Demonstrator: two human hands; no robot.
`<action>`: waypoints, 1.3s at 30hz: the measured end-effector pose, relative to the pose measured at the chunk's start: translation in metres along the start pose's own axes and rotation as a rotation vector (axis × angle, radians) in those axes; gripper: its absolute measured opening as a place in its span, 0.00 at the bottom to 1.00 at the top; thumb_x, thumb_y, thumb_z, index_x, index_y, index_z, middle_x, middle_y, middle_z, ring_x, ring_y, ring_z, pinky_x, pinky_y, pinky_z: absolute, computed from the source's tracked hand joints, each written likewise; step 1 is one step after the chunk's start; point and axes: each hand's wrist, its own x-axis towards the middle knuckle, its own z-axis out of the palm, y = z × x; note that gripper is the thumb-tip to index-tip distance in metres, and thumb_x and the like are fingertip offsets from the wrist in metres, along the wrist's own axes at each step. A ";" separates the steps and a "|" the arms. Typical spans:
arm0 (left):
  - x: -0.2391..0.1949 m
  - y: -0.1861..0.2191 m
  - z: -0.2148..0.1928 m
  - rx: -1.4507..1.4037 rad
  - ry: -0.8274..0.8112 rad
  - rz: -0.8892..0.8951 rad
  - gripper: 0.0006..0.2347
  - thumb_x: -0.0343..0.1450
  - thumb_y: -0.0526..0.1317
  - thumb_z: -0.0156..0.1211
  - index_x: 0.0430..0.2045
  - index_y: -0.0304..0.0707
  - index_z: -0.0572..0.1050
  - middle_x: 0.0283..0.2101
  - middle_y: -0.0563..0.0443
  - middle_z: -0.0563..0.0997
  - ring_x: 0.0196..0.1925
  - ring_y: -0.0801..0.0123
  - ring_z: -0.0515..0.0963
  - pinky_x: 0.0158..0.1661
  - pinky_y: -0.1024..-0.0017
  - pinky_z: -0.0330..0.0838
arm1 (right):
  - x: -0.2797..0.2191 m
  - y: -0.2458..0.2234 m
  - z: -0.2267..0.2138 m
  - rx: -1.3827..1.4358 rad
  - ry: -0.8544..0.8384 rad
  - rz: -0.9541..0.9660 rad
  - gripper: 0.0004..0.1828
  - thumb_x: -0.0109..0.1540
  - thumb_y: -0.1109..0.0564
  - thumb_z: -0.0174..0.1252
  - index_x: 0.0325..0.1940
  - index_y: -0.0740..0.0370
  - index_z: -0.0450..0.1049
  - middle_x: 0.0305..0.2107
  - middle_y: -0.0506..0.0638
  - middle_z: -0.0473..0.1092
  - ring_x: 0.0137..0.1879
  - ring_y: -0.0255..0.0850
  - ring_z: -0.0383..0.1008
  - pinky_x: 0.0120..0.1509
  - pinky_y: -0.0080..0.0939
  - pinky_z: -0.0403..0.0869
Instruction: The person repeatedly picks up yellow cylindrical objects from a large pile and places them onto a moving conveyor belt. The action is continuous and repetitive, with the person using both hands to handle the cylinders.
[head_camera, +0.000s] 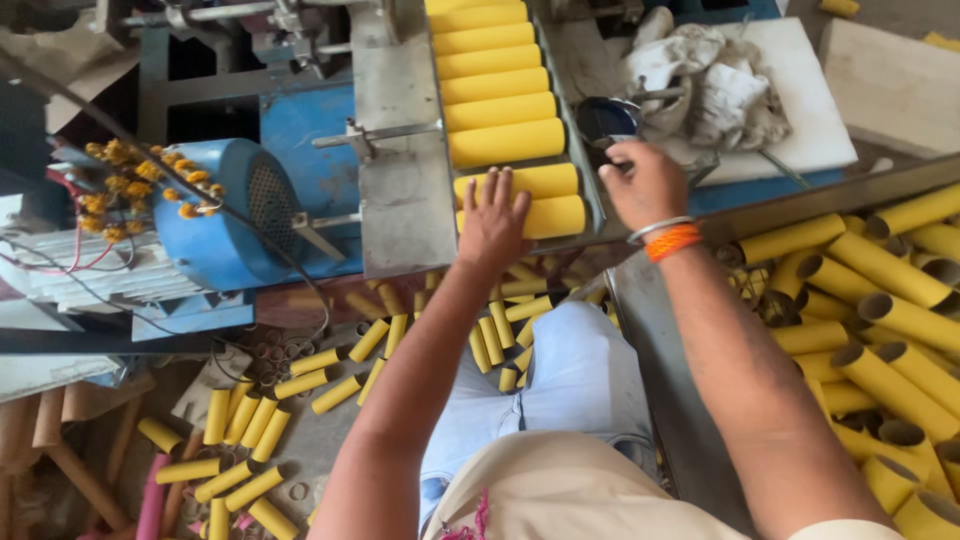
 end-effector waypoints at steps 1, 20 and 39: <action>-0.001 -0.001 -0.007 0.008 -0.020 -0.012 0.37 0.63 0.60 0.71 0.65 0.48 0.64 0.76 0.36 0.53 0.79 0.45 0.47 0.72 0.39 0.41 | -0.004 0.013 -0.014 0.028 0.001 0.016 0.14 0.61 0.56 0.69 0.50 0.60 0.80 0.42 0.52 0.80 0.39 0.42 0.80 0.47 0.41 0.77; -0.025 0.223 -0.047 -0.535 0.093 0.768 0.27 0.67 0.55 0.65 0.57 0.40 0.71 0.62 0.34 0.70 0.65 0.40 0.66 0.67 0.46 0.55 | -0.285 0.263 -0.118 -0.484 -0.182 0.414 0.29 0.51 0.58 0.71 0.57 0.60 0.76 0.52 0.60 0.71 0.56 0.60 0.72 0.60 0.55 0.71; -0.029 0.235 -0.028 -0.516 0.087 0.744 0.19 0.72 0.57 0.56 0.49 0.48 0.80 0.46 0.50 0.80 0.58 0.55 0.73 0.70 0.49 0.46 | -0.193 0.356 -0.119 -0.529 -0.617 0.819 0.29 0.66 0.63 0.52 0.72 0.44 0.70 0.54 0.65 0.75 0.59 0.59 0.77 0.65 0.53 0.73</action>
